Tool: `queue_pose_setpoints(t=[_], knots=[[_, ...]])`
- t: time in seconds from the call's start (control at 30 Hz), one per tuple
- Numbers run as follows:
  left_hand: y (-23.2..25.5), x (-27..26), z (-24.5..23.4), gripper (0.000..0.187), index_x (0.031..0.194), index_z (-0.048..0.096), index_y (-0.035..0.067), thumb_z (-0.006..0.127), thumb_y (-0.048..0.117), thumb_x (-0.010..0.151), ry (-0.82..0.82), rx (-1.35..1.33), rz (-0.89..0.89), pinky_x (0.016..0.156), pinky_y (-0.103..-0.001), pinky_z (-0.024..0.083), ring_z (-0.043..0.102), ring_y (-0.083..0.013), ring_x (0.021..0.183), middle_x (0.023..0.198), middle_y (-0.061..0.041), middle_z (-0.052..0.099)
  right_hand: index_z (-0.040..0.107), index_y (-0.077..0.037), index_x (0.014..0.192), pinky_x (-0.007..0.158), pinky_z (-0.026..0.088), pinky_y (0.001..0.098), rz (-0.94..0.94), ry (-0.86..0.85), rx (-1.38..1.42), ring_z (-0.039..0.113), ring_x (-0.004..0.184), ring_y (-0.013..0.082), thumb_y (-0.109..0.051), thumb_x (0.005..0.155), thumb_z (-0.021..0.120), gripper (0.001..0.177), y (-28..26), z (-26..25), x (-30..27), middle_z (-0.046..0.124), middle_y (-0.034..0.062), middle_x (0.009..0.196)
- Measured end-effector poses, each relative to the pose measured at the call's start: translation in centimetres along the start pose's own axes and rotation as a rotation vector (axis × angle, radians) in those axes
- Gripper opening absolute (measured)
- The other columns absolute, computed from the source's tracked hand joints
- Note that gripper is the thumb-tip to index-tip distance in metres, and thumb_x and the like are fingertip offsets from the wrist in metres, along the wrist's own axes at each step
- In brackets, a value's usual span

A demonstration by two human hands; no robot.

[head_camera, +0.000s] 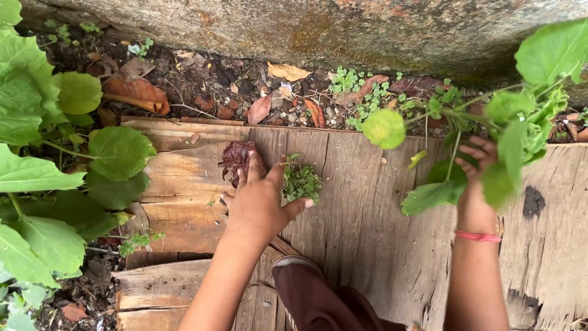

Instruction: Picking weeds and small plants from the soil near a wall.

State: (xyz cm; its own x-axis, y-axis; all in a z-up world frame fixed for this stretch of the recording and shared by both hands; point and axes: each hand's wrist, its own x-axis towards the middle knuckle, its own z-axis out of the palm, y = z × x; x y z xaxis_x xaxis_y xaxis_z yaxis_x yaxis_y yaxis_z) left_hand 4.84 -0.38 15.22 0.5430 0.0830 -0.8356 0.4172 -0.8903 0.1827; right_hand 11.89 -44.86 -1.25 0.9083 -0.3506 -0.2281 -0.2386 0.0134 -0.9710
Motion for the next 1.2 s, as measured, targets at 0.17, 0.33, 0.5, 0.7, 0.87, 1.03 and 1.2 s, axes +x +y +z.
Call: queue_pose_setpoints(t=[0.17,0.33,0.5,0.7,0.87,1.03,1.2], knots=[[-0.6,1.5,1.6,0.099,0.155,0.037,0.022,0.068,0.076,0.078,0.150,-0.197,0.048,0.110,-0.077,0.022,0.010,-0.0509,0.153,0.167,-0.026,0.009,0.058,-0.018,0.138,0.083,0.053,0.0348,0.166,0.063,-0.110,0.067,0.097,0.0120,-0.067,0.113,0.031,0.062,6.4,-9.9,4.4,0.071,0.0007,0.113],[-0.9,2.7,3.7,0.112,0.158,0.020,0.004,0.062,0.076,0.083,0.364,-0.272,0.016,0.106,-0.081,0.013,0.006,-0.0504,0.152,0.165,-0.031,0.008,0.060,-0.018,0.133,0.078,0.051,0.0348,0.261,0.105,-0.183,0.064,0.091,0.0109,-0.065,0.112,0.035,0.057,12.1,-14.7,6.7,0.070,-0.0008,0.110],[-0.9,2.8,4.3,0.120,0.157,0.016,-0.009,0.054,0.079,0.084,0.471,-0.305,0.039,0.108,-0.081,0.011,0.017,-0.0465,0.149,0.161,-0.032,0.020,0.051,-0.021,0.117,0.082,0.053,0.0390,0.318,0.134,-0.063,0.065,0.099,0.0129,-0.061,0.111,0.046,0.041,13.4,-15.2,5.8,0.065,-0.0011,0.117],[-1.2,2.3,3.8,0.102,0.141,0.055,0.005,0.043,0.087,0.081,0.326,0.300,-0.034,0.104,-0.082,0.004,0.024,-0.0444,0.145,0.162,-0.024,0.028,0.052,-0.015,0.119,0.075,0.056,0.0381,0.169,0.218,-0.049,0.067,0.086,0.0171,-0.054,0.113,0.050,0.040,7.0,-9.7,1.3,0.067,0.0056,0.103],[1.0,-1.2,-1.9,0.088,0.138,0.062,0.017,0.043,0.086,0.086,-0.023,0.373,-0.190,0.109,-0.082,0.006,0.019,-0.0444,0.155,0.167,-0.021,0.023,0.053,-0.011,0.108,0.066,0.047,0.0249,-0.086,0.051,-0.051,0.056,0.073,0.0107,-0.038,0.118,0.048,0.030,3.8,-5.2,-4.2,0.059,0.0030,0.090],[-1.0,0.4,0.5,0.100,0.145,0.053,0.009,0.042,0.089,0.085,0.135,0.365,-0.187,0.113,-0.079,0.018,0.053,-0.0339,0.134,0.153,-0.015,0.045,0.064,0.001,0.089,0.061,0.040,0.0246,-0.012,-0.029,-0.218,0.052,0.067,0.0101,-0.013,0.118,0.061,0.032,0.2,0.4,-7.9,0.063,0.0065,0.079],[-1.7,1.7,2.0,0.098,0.150,0.041,0.010,0.045,0.083,0.085,0.401,0.268,-0.115,0.105,-0.071,0.031,0.059,-0.0367,0.119,0.150,-0.021,0.043,0.076,-0.006,0.093,0.061,0.056,0.0259,0.316,-0.727,-0.546,0.070,0.070,0.0123,-0.006,0.086,0.063,0.016,-6.4,9.0,-12.6,0.077,0.0019,0.085]])
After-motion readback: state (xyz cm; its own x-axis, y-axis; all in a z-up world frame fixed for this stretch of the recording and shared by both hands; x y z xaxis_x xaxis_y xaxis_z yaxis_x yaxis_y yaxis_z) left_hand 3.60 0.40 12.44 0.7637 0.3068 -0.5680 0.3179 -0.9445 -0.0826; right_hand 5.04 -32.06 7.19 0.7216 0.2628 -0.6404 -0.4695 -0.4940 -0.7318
